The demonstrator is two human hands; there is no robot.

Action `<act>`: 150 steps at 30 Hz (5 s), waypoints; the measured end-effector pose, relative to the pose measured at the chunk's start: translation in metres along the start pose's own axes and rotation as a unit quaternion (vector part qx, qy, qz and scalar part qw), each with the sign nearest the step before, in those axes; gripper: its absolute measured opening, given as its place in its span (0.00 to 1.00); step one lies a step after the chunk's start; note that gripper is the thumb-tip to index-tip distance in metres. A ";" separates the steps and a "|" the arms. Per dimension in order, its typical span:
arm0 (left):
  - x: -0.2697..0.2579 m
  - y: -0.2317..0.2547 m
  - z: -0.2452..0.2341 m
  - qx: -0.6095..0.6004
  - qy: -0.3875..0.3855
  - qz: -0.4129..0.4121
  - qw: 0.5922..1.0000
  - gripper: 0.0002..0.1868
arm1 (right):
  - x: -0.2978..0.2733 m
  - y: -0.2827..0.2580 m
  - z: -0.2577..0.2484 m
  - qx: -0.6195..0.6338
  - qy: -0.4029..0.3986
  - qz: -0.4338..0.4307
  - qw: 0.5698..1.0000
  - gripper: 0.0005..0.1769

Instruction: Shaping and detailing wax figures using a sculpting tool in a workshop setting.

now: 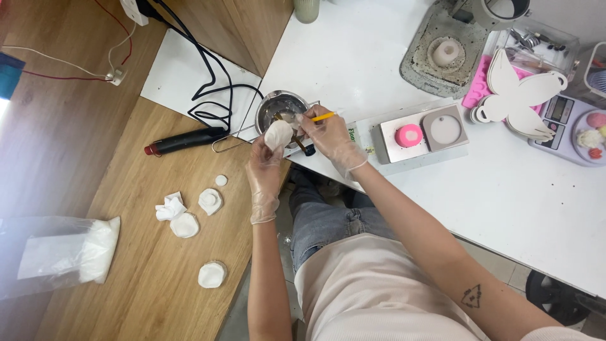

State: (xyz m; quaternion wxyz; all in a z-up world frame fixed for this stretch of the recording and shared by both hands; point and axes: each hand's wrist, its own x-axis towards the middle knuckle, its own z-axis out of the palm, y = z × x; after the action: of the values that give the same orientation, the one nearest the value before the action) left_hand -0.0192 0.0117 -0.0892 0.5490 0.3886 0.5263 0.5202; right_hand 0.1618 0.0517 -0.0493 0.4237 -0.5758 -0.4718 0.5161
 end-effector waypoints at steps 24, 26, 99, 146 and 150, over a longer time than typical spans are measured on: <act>0.021 0.017 -0.009 -0.365 -0.099 -0.167 0.910 0.33 | 0.013 -0.026 -0.014 -0.084 0.039 -0.087 0.992 0.14; 0.021 0.030 -0.006 -0.373 -0.095 -0.172 0.907 0.33 | 0.011 -0.035 -0.016 -0.026 0.018 -0.088 0.996 0.14; 0.035 0.013 0.032 -0.111 0.127 -0.229 0.959 0.48 | -0.034 -0.011 0.032 -0.125 0.102 -0.287 0.944 0.07; 0.055 0.020 0.012 0.100 0.080 -0.198 0.972 0.41 | 0.003 -0.030 0.000 -0.068 0.051 -0.029 0.996 0.11; 0.053 0.025 0.014 0.204 0.022 -0.145 0.968 0.38 | -0.008 -0.053 -0.003 -0.100 0.030 -0.103 0.989 0.12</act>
State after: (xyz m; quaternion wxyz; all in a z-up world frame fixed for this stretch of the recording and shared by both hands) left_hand -0.0147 0.0691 -0.0722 0.5158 0.4004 0.6839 0.3254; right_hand 0.1591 0.0544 0.0039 0.4291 -0.5786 -0.5651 0.4022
